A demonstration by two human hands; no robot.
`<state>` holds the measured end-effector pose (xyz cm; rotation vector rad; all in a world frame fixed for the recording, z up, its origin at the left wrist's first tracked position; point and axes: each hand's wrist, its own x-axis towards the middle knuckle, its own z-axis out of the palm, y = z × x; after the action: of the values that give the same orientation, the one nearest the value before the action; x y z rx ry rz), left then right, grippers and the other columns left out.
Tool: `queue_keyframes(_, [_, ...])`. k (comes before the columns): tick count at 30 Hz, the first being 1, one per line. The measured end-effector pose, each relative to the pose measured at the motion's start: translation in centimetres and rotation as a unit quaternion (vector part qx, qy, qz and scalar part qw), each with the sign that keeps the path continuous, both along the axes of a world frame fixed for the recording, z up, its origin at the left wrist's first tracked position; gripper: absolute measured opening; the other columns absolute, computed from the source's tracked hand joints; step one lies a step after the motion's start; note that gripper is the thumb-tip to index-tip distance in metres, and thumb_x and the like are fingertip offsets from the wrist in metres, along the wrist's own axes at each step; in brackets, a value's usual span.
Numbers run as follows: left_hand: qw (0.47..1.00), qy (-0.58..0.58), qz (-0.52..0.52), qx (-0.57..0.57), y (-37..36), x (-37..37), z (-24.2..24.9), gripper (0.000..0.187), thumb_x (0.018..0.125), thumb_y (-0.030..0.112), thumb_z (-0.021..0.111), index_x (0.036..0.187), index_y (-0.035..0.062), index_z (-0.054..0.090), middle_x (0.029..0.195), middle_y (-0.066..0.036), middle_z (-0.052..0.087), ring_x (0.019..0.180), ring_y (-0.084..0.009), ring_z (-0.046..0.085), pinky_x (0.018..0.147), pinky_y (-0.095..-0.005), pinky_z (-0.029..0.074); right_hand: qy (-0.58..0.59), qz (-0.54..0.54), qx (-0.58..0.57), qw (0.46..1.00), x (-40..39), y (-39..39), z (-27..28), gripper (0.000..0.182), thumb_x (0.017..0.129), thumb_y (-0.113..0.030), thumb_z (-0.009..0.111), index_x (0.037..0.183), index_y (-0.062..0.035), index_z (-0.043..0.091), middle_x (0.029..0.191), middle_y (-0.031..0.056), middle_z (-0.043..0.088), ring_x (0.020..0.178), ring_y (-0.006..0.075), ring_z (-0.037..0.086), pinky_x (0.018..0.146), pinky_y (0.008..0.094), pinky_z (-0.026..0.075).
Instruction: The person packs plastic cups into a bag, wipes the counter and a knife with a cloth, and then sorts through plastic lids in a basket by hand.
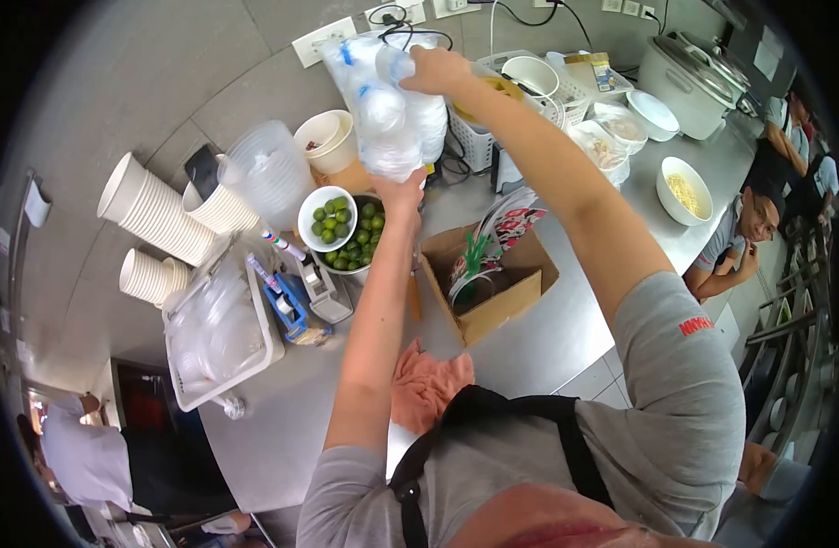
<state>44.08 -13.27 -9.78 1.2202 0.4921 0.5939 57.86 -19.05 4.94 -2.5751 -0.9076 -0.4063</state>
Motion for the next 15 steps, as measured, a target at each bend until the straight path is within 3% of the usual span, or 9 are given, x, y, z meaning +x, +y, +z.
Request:
queue_keyframes(2, [1.0,0.007,0.021,0.0,0.0,0.5,0.0,0.074,0.066,0.007,0.07,0.124,0.0156,0.025,0.123,-0.006,0.039,0.106,-0.0249,0.045,0.068,-0.0438,0.043,0.006,-0.008,0.005,1.0,-0.1,0.1,-0.1,0.057,0.063,-0.043,0.063,0.109,-0.0093,0.055,0.102,0.0161,0.061,0.096,0.0317,0.059,0.081,0.0397,0.048])
queue_keyframes(15, [0.998,0.062,-0.029,0.008,2.4,1.5,0.6,0.074,0.074,0.015,0.067,0.129,0.0153,0.018,0.129,-0.008,0.035,0.104,-0.0273,0.047,0.072,-0.0414,0.045,0.008,-0.041,0.035,0.998,0.8,-0.7,-0.6,0.046,0.066,-0.036,0.06,0.105,-0.0113,0.061,0.102,0.0168,0.061,0.095,0.0322,0.059,0.081,0.0402,0.048])
